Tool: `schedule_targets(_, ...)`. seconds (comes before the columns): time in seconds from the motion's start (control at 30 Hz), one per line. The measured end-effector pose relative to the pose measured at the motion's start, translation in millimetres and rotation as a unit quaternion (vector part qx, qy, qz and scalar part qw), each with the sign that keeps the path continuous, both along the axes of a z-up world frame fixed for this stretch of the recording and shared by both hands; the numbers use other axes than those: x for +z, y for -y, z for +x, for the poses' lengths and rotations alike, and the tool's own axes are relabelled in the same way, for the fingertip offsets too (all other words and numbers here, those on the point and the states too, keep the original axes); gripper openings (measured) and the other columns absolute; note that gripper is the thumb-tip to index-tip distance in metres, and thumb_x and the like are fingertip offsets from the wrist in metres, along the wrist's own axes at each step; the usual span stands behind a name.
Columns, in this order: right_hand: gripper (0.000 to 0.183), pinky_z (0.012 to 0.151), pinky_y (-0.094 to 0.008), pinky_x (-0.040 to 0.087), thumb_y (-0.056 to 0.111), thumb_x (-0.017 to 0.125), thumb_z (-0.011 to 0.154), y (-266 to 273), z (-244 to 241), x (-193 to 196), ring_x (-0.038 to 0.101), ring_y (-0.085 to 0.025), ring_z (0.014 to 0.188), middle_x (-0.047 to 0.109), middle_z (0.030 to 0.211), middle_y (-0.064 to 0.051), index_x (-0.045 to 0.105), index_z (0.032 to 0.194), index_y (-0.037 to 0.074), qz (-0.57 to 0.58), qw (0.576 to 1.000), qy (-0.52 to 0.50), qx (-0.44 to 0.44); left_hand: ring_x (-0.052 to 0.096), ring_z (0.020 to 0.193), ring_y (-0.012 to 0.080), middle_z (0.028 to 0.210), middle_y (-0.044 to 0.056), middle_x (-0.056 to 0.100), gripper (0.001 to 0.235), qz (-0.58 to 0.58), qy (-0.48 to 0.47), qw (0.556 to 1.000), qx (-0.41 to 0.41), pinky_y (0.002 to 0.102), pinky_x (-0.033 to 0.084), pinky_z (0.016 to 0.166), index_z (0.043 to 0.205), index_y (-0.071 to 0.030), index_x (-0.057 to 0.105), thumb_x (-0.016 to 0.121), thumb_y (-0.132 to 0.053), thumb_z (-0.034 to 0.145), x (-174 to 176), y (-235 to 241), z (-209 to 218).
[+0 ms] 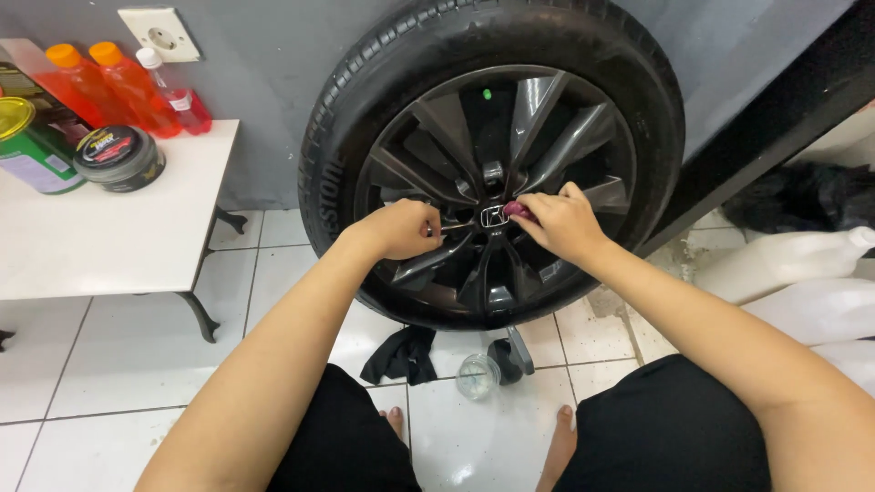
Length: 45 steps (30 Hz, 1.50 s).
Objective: The person scrubs the spokes and rim of a car wheel using a small pink sponge, then wipes the surface with a black cloth. The wheel is mounted on a stand, and the person works from a seated position on the floor.
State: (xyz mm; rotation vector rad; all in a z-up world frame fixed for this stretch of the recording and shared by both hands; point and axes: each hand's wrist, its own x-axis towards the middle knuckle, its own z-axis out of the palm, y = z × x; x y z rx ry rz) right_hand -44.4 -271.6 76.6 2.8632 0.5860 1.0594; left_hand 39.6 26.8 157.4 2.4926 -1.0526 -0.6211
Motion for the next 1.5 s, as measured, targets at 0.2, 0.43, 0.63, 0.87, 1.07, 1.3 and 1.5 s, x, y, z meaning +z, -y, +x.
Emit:
schedule_targets(0.2,0.017,0.078,-0.034,0.033,0.034,0.073,0.095,-2,13,-13,0.065,-0.01,0.074,0.069,0.086,0.008,0.066,0.104,0.021,-0.025,0.998,0.04,0.047,0.075,0.098,0.0294,0.097,0.01,0.077,0.037,0.032,0.001,0.999,0.004,0.042,0.06,0.085,0.122,-0.017,0.073,0.066,-0.036,0.091,-10,2,11)
schedule_targets(0.43,0.016,0.081,-0.04,0.031,0.038,0.071,0.094,-10,12,-22,0.058,-0.011,0.069,0.063,0.074,0.008,0.067,0.096,0.023,-0.094,0.993,0.048,0.059,0.075,0.098,0.0292,0.099,0.009,0.078,0.038,0.056,-0.008,0.998,-0.004,0.042,0.06,0.085,0.126,-0.019,0.072,0.065,-0.034,0.092,-14,5,7)
schedule_targets(0.63,0.017,0.082,-0.039,0.032,0.034,0.071,0.095,-14,12,-24,0.058,-0.012,0.067,0.061,0.072,0.006,0.069,0.099,0.018,-0.073,0.992,0.045,0.088,0.07,0.117,0.0333,0.125,0.014,0.073,0.047,0.113,-0.024,0.993,-0.026,0.045,0.058,0.094,0.132,-0.017,0.068,0.063,-0.043,0.093,-8,8,0)
schedule_targets(0.87,0.017,0.084,-0.041,0.031,0.035,0.071,0.096,-23,19,-16,0.057,-0.013,0.072,0.061,0.075,0.006,0.068,0.103,0.019,-0.082,0.993,0.053,0.071,0.067,0.12,0.0354,0.131,0.018,0.069,0.051,0.125,-0.036,0.991,-0.036,0.048,0.057,0.097,0.134,-0.014,0.066,0.06,-0.043,0.093,-7,9,-3)
schedule_targets(1.07,0.019,0.084,-0.041,0.031,0.035,0.075,0.094,-24,20,-8,0.057,-0.013,0.073,0.062,0.076,0.007,0.068,0.104,0.02,-0.053,0.996,0.06,0.05,0.068,0.119,0.0347,0.129,0.016,0.07,0.048,0.111,-0.027,0.993,-0.031,0.048,0.058,0.095,0.133,-0.014,0.067,0.062,-0.04,0.093,-11,13,-3)
schedule_targets(1.3,0.019,0.084,-0.04,0.031,0.035,0.074,0.096,-9,18,-9,0.057,-0.013,0.072,0.062,0.074,0.006,0.067,0.1,0.019,-0.048,0.996,0.064,0.029,0.068,0.119,0.0352,0.129,0.016,0.071,0.046,0.098,-0.019,0.995,-0.03,0.049,0.057,0.097,0.134,-0.014,0.067,0.062,-0.034,0.093,-2,10,-8)
schedule_targets(1.5,0.016,0.086,-0.041,0.031,0.034,0.074,0.093,2,9,-25,0.056,-0.012,0.068,0.06,0.064,0.006,0.066,0.089,0.02,-0.087,0.995,0.035,0.032,0.066,0.123,0.0364,0.133,0.017,0.069,0.045,0.092,-0.022,0.995,-0.033,0.049,0.055,0.1,0.134,-0.013,0.067,0.061,-0.032,0.094,6,5,-16)
